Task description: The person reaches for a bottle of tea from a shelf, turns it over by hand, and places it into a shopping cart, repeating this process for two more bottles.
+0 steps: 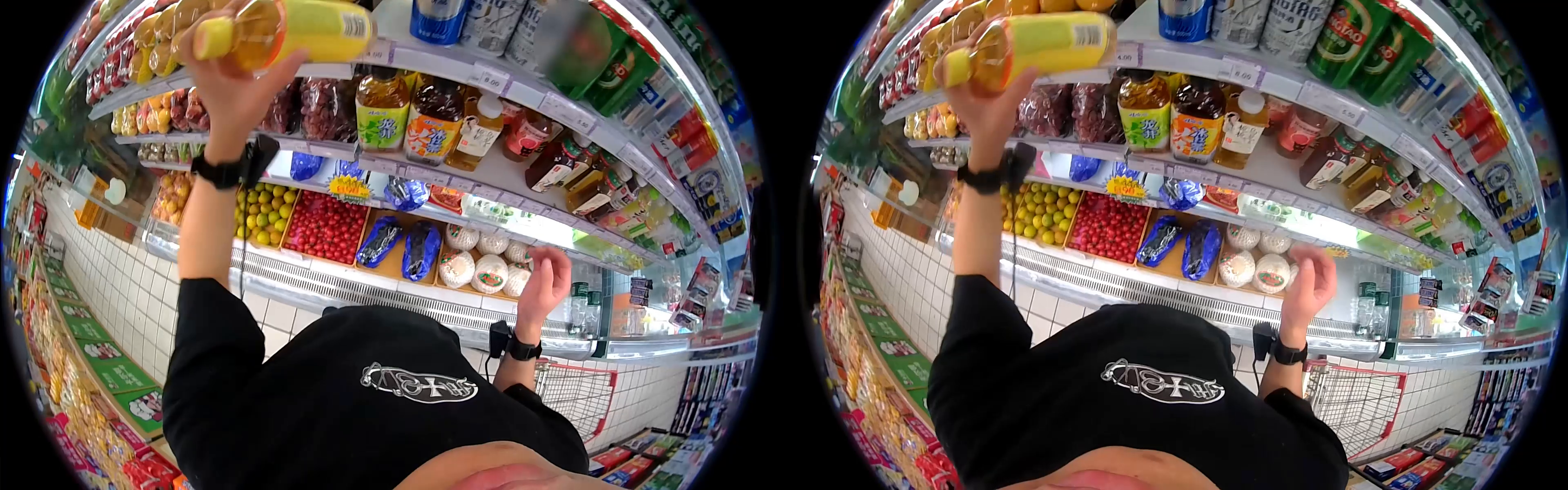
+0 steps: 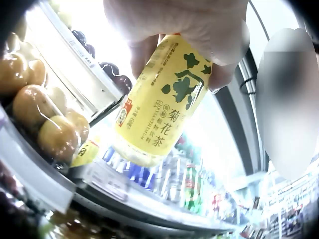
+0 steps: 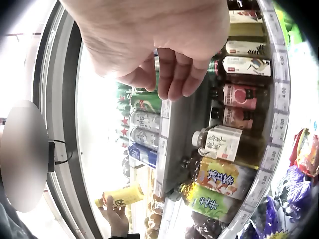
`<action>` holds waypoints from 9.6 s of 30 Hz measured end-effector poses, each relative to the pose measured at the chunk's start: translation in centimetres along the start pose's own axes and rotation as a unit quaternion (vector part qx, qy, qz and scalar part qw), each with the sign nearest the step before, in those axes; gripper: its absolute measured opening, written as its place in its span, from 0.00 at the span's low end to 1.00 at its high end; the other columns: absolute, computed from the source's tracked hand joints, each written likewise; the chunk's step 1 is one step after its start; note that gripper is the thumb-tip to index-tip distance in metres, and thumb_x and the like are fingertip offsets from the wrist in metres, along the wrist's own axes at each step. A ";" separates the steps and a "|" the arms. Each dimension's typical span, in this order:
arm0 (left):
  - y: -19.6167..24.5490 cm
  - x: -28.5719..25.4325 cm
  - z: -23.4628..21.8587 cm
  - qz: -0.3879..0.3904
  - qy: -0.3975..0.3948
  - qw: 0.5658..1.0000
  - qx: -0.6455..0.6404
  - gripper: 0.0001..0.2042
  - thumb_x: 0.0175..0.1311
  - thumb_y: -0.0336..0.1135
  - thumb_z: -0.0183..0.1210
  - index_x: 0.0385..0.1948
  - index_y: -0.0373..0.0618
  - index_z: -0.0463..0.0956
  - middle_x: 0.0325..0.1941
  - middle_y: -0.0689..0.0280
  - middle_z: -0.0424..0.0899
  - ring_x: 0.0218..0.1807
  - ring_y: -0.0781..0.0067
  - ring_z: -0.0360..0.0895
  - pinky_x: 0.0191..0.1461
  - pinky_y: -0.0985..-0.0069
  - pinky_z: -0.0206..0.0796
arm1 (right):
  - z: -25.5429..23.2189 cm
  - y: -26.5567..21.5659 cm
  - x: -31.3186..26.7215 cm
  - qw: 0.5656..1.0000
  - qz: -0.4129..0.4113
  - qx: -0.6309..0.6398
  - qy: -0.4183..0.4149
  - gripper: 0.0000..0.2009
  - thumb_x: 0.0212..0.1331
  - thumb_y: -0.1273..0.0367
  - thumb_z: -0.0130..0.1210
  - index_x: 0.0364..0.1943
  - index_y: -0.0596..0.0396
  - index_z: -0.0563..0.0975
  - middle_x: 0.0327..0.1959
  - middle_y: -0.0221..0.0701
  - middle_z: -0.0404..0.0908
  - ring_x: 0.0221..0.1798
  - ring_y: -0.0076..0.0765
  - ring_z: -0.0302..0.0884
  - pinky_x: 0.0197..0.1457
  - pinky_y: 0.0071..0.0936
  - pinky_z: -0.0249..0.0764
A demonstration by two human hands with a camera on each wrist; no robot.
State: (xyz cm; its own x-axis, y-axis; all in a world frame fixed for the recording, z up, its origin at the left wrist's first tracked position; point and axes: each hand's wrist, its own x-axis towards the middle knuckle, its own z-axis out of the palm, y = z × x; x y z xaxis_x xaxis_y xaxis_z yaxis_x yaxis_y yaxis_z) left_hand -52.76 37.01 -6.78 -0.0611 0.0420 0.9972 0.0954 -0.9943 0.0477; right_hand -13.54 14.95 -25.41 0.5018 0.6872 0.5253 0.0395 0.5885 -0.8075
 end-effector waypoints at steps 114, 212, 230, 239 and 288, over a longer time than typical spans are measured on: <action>15.7 -16.9 9.1 -0.520 -0.071 0.818 -0.235 0.36 0.62 0.29 0.61 0.69 0.31 0.51 0.68 0.48 0.64 0.60 0.60 0.73 0.61 0.69 0.68 | 10.8 -3.5 0.3 0.898 0.369 0.171 -0.166 0.36 0.61 0.70 0.58 0.71 0.62 0.54 0.61 0.43 0.71 0.60 0.37 0.71 0.57 0.32 0.72; 15.9 -17.3 10.2 -0.540 -0.052 0.711 -0.448 0.33 0.60 0.26 0.57 0.68 0.33 0.56 0.63 0.45 0.72 0.63 0.60 0.72 0.66 0.67 0.62 | 8.1 0.3 -0.2 0.911 0.224 0.173 -0.299 0.40 0.53 0.62 0.67 0.68 0.58 0.58 0.56 0.37 0.76 0.56 0.31 0.75 0.53 0.26 0.76; 16.0 -16.9 10.6 -0.513 -0.144 0.773 -0.343 0.42 0.53 0.20 0.64 0.70 0.34 0.50 0.66 0.45 0.66 0.65 0.59 0.70 0.66 0.66 0.65 | 7.8 -1.1 0.7 0.921 0.265 0.166 -0.232 0.37 0.59 0.68 0.63 0.69 0.63 0.56 0.52 0.39 0.78 0.45 0.23 0.77 0.37 0.16 0.75; 15.9 -17.0 9.9 -0.532 -0.087 0.713 -0.448 0.43 0.55 0.29 0.65 0.71 0.34 0.46 0.65 0.44 0.68 0.67 0.58 0.67 0.70 0.64 0.57 | 8.8 -1.2 0.7 0.925 0.253 0.161 -0.235 0.36 0.58 0.60 0.62 0.67 0.61 0.60 0.51 0.34 0.77 0.44 0.21 0.76 0.36 0.15 0.72; 16.6 -16.8 10.2 -0.604 -0.120 0.736 -0.283 0.32 0.71 0.36 0.51 0.71 0.36 0.46 0.63 0.49 0.71 0.62 0.63 0.72 0.64 0.69 0.64 | 9.3 -1.8 1.8 0.887 0.323 0.155 -0.290 0.50 0.48 0.74 0.71 0.73 0.58 0.48 0.59 0.37 0.72 0.46 0.19 0.75 0.44 0.15 0.72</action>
State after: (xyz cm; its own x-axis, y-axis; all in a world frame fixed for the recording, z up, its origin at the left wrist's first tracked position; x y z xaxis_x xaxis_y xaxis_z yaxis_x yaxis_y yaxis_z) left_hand -40.00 20.84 -22.13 0.4209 0.8771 0.2316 -0.3176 -0.0967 0.9433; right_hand -20.69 19.10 -20.53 -0.1988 0.9748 0.1009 -0.3794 0.0184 -0.9251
